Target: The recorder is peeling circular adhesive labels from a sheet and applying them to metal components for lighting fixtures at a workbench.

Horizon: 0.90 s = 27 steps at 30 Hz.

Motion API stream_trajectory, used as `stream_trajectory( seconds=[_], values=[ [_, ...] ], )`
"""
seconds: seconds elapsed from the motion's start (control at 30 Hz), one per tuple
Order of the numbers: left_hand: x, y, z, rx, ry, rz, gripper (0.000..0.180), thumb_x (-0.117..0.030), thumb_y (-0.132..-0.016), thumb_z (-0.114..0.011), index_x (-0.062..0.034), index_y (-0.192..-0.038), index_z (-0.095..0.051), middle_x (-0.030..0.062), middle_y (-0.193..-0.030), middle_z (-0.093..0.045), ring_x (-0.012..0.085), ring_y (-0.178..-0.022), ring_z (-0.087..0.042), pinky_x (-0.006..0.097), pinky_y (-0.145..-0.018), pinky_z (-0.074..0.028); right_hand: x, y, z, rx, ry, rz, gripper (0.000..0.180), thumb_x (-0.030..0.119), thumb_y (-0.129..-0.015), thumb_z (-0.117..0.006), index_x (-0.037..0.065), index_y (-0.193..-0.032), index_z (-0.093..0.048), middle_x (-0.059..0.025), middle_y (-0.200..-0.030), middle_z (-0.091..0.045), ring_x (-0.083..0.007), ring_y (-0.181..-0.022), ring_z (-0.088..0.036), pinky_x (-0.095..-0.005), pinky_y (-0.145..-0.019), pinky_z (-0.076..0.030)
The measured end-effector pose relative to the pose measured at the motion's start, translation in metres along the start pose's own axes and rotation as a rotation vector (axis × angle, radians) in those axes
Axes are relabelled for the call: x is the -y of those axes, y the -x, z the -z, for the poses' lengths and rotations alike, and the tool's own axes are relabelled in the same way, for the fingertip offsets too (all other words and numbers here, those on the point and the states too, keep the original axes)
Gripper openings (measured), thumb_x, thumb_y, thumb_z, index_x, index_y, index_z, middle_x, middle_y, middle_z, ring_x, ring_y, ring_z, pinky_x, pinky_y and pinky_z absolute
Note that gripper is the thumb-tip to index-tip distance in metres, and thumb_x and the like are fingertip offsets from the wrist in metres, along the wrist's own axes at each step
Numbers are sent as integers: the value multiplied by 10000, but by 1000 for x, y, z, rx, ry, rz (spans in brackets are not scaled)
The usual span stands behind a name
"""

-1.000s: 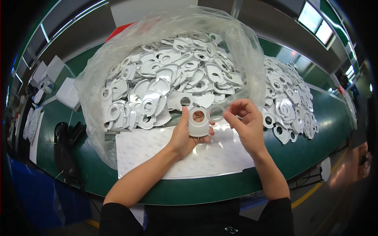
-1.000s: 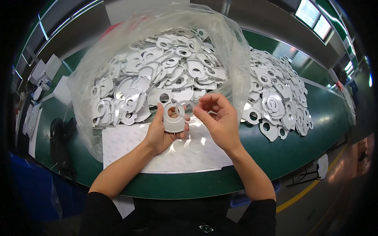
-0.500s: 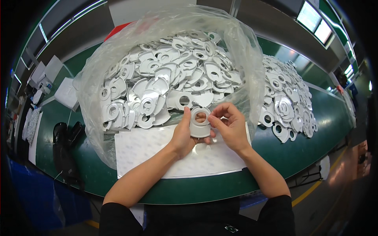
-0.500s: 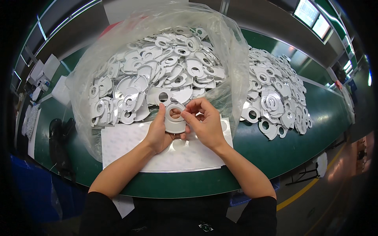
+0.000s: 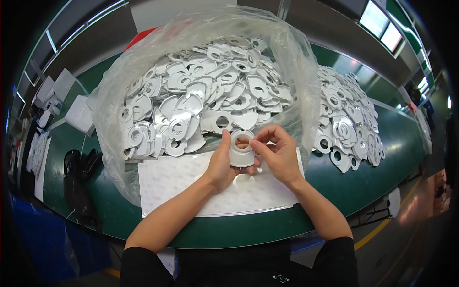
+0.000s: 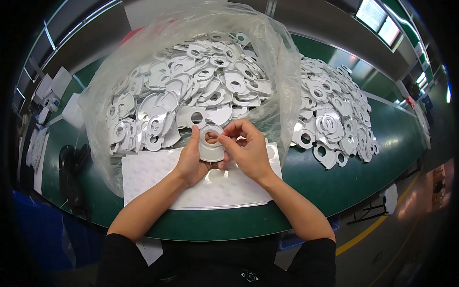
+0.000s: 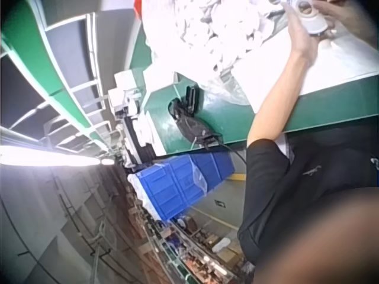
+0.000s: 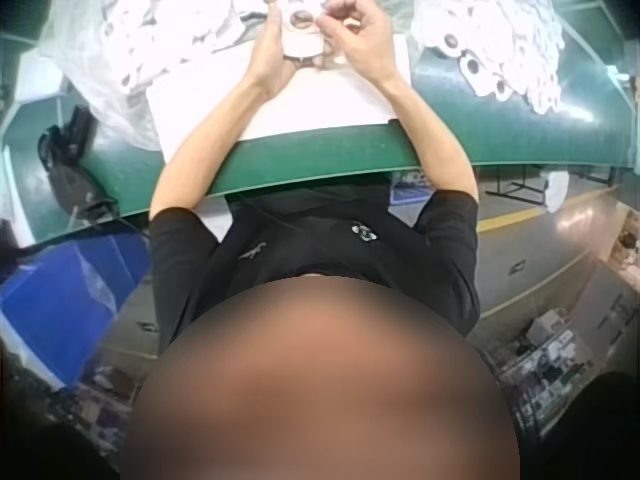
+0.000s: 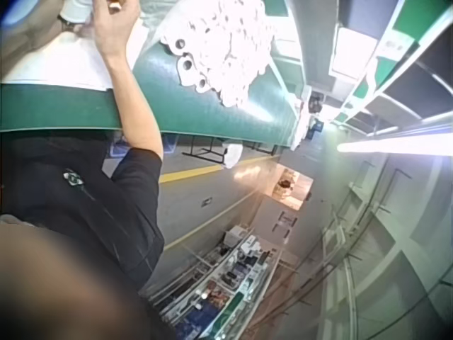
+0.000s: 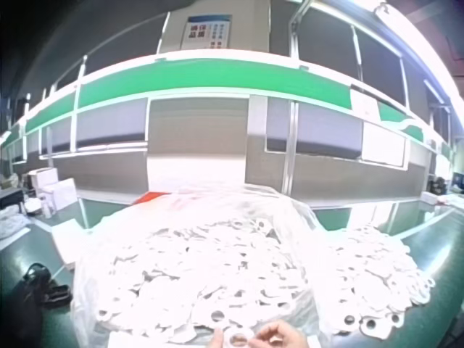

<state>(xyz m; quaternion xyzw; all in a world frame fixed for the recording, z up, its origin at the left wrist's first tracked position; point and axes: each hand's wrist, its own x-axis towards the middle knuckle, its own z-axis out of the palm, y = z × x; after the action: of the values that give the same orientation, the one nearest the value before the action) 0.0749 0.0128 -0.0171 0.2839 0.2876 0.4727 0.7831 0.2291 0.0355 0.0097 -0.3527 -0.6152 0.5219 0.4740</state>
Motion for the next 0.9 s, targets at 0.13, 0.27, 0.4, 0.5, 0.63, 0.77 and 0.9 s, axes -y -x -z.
stream_trajectory(
  seconds=[0.13, 0.27, 0.4, 0.5, 0.63, 0.77, 0.9],
  values=[
    [-1, 0, -1, -3, -1, -6, 673, -614, -922, -131, -77, -1087, -503, 64, -910, -581, 162, -754, -585, 304, -573, -480, 0, 0, -1, -3, 5, 1, 140, 40, -825, -634, -5, -892, -521, -63, -797, -581, -80, -523, -546, -194, -480, -443],
    [-1, 0, -1, -9, -3, 1, 683, -617, -920, -102, -84, -1072, -501, 107, -830, -606, 184, -733, -599, 304, -613, -487, 0, 0, 0, -2, 21, 9, 136, 40, -823, -635, -3, -889, -523, -59, -791, -581, -76, -523, -545, -194, -482, -440],
    [-1, 0, -1, -12, -4, 3, 693, -628, -914, -99, -85, -1068, -502, 102, -815, -604, 180, -735, -598, 301, -607, -483, 0, 0, -1, -5, 61, 29, 123, 39, -819, -639, 4, -873, -534, -53, -777, -582, -69, -516, -543, -190, -486, -436],
    [0, 0, 0, 15, 11, -8, 692, -640, -908, -106, -94, -1059, -503, 91, -817, -602, 177, -733, -598, 298, -604, -480, 1, 1, -3, -16, 96, 47, 116, 38, -819, -640, 6, -865, -538, -47, -762, -584, -67, -510, -544, -190, -490, -436],
    [-2, 0, -3, 3, 25, -16, 693, -653, -900, -114, -100, -1039, -507, 80, -832, -598, 172, -735, -597, 295, -597, -477, 1, 3, -4, -37, 149, 87, 109, 33, -818, -639, 8, -866, -544, -38, -750, -589, -62, -500, -543, -196, -491, -438],
    [-1, 1, -1, 20, 26, -21, 638, -622, -917, -161, -98, -1012, -511, 75, -858, -594, 165, -740, -593, 291, -579, -475, 1, 4, -5, -44, 203, 139, 109, 31, -810, -646, 10, -861, -552, -36, -759, -595, -60, -494, -540, -200, -488, -436],
    [-3, 1, -2, 41, -93, -29, 344, -416, -956, -364, -100, -998, -493, 68, -845, -587, 152, -736, -586, 282, -555, -472, -5, 4, -3, -78, 367, 239, 123, 21, -772, -669, 12, -849, -573, -53, -774, -606, -105, -564, -566, -225, -514, -443]
  ],
)
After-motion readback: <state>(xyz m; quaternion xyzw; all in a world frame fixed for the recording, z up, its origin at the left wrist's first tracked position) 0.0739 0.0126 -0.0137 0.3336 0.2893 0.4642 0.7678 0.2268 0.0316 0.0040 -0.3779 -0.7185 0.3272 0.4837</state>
